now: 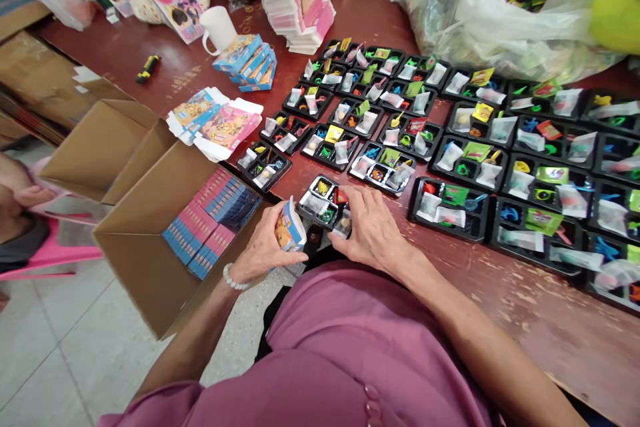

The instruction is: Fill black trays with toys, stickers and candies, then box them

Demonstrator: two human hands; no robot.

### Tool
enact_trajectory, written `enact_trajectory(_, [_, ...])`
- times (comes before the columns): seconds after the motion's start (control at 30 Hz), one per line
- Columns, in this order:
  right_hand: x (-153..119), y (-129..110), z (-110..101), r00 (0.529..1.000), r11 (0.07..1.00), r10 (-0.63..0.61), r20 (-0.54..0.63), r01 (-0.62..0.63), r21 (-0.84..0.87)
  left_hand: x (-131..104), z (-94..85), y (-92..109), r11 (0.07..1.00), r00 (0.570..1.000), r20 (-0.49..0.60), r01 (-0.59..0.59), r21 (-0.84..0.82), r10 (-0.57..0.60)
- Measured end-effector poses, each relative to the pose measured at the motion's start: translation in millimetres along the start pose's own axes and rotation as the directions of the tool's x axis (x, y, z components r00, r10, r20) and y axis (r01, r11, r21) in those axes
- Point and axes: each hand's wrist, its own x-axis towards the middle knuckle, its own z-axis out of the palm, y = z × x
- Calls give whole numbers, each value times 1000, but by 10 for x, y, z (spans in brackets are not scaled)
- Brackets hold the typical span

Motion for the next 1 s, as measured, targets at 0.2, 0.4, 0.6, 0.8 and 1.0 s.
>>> enact_trajectory(0.2, [-236, -36, -68, 993, 993, -115, 38, 113, 44, 3, -51, 94, 986, 996, 49, -84, 145, 77])
enact_trajectory(0.4, [-261, 66, -81, 950, 942, -311, 35, 304, 141, 46, -128, 190, 891, 979, 131, -197, 410, 156])
enact_trajectory(0.6, [-243, 190, -129, 909, 902, -415, 40, 405, 151, 150, -199, 296, 842, 966, 196, -243, 481, 167])
enact_trajectory(0.8, [-305, 217, -128, 907, 904, -421, 13, 419, 88, 176, -211, 254, 890, 962, 218, -240, 387, 164])
enact_trajectory(1.0, [-228, 263, -133, 884, 882, -464, 61, 455, 123, 179, -170, 274, 849, 962, 229, -244, 470, 149])
